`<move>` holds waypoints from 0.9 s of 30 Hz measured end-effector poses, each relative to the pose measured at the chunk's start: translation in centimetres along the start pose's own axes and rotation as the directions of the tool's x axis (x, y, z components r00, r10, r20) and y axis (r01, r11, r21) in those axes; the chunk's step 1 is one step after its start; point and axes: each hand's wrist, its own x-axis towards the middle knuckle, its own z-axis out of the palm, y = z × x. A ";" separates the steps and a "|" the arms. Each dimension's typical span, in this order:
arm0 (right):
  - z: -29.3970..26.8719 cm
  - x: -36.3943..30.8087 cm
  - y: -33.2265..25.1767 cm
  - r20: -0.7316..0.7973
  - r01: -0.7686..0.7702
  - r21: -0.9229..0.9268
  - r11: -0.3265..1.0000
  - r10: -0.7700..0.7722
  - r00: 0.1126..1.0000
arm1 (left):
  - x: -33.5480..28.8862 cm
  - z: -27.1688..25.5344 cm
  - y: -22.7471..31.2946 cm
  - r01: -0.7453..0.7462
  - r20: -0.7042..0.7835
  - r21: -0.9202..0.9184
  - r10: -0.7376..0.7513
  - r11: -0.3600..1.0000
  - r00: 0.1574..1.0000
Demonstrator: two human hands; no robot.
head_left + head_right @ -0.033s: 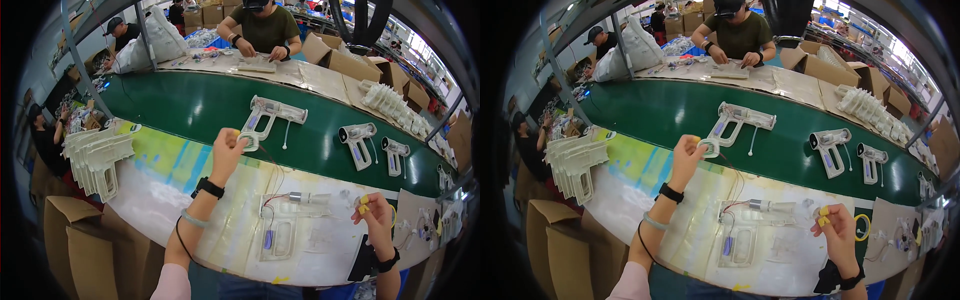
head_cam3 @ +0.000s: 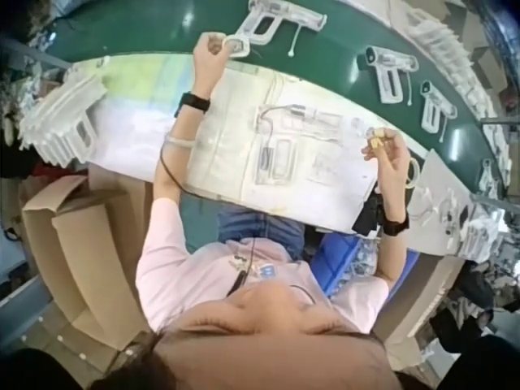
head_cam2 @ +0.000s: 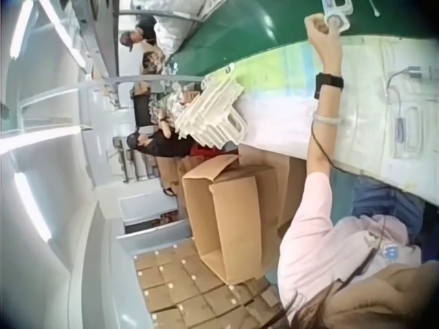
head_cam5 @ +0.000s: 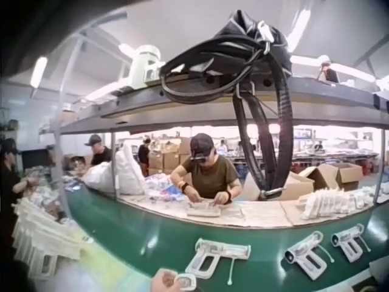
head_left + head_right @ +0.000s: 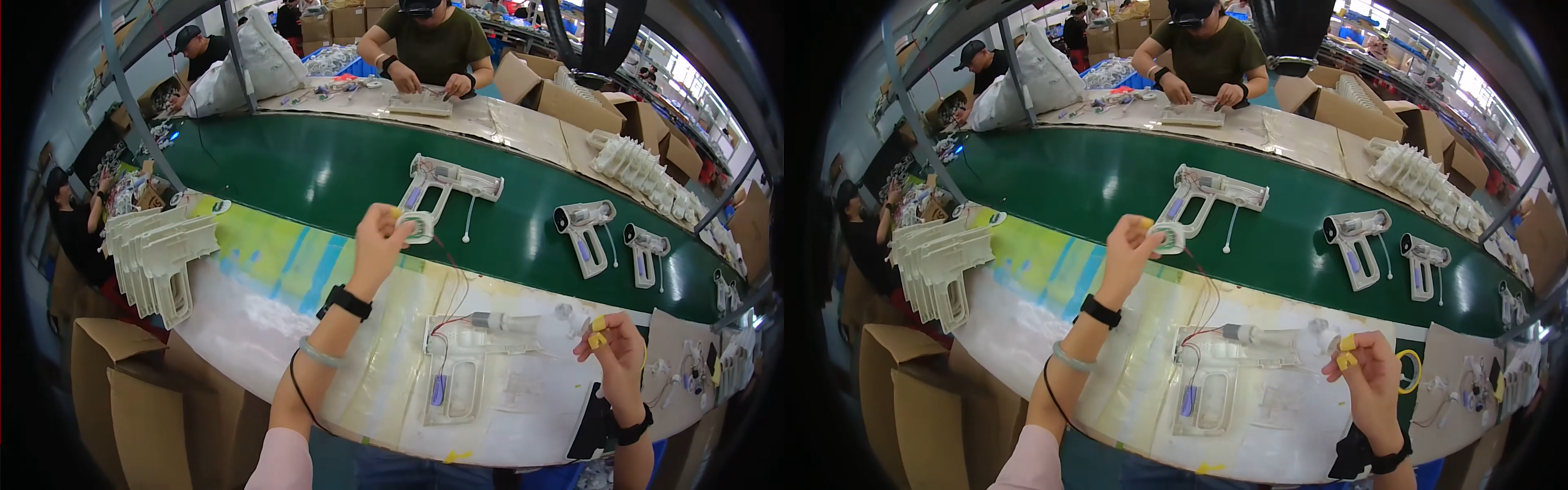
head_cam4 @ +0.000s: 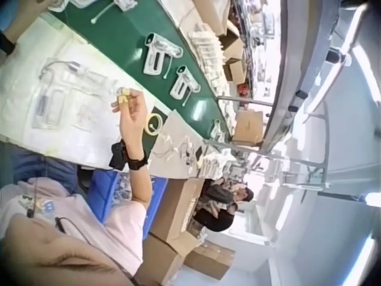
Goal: The person assembles a toy gun by placing a battery, motor, and circuit board into the plastic housing. They route a tube through the shell, secure components with tape, and fit the housing halves together before placing it on the conveyor belt.
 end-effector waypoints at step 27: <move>6.5 16.6 15.8 0.320 0.342 -0.757 0.556 -0.142 0.937 | -1.6 4.4 5.6 0.599 0.545 -0.497 -0.311 0.628 0.779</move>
